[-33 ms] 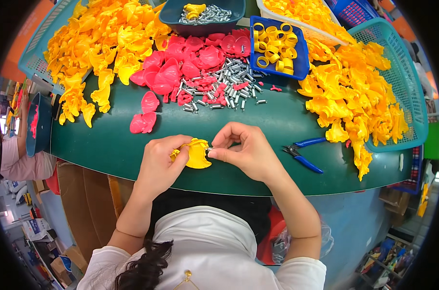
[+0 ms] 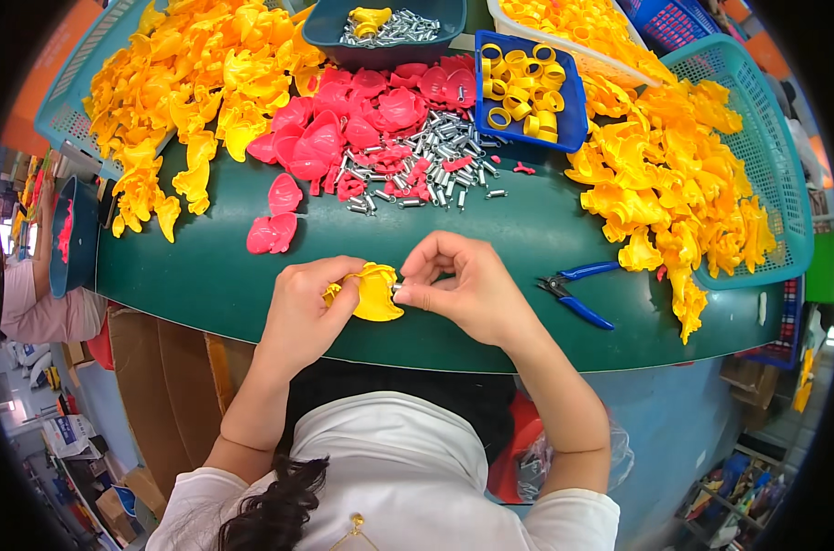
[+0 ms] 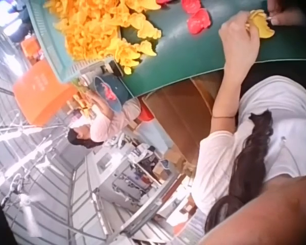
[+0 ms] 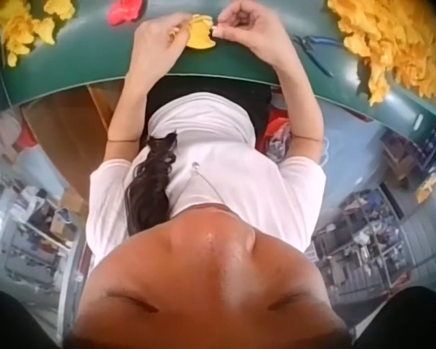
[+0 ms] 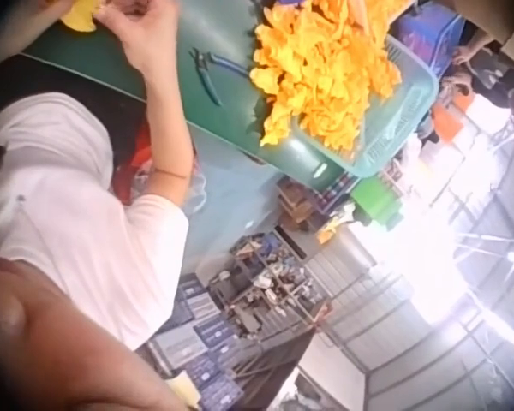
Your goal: The recorder is assembling small plastic toy parts, fitting pink and yellow components together with white connectors.
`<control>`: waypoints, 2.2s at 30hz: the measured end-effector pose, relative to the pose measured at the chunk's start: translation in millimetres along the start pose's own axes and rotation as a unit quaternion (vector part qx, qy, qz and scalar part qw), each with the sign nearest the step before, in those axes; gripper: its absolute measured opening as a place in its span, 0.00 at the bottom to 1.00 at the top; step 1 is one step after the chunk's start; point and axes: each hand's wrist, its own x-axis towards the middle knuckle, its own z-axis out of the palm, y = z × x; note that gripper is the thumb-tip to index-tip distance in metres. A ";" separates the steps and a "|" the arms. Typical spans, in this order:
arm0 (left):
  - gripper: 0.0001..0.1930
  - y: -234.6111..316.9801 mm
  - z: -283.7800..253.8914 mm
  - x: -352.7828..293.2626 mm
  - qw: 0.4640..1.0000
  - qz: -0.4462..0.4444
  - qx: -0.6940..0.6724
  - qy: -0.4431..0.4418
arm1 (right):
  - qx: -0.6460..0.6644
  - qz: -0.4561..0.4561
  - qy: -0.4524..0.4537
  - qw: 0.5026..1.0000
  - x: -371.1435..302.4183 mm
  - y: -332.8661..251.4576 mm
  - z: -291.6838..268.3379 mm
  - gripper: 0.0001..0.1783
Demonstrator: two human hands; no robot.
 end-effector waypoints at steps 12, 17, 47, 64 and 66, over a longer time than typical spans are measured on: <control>0.08 0.2 1.2 3.8 1.000 -0.004 -0.007 -0.006 | -0.052 -0.074 0.057 0.994 -8.6 -9.3 8.6 0.17; 0.09 0.4 0.3 3.0 0.998 -0.023 -0.047 -0.021 | -0.041 -0.070 0.037 0.996 -7.2 -5.9 4.6 0.17; 0.09 12.6 10.4 -8.6 0.992 0.004 -0.126 -0.017 | -0.099 -0.013 -0.091 0.991 5.2 -36.6 -19.7 0.22; 0.16 1.3 8.0 -14.3 0.940 -0.091 -0.326 -0.049 | 0.034 0.048 -0.054 0.997 -1.8 -6.5 -18.4 0.16; 0.17 -3.8 9.2 -15.1 0.918 -0.127 -0.370 -0.070 | -0.102 0.008 -0.053 0.993 0.6 -19.6 -19.4 0.13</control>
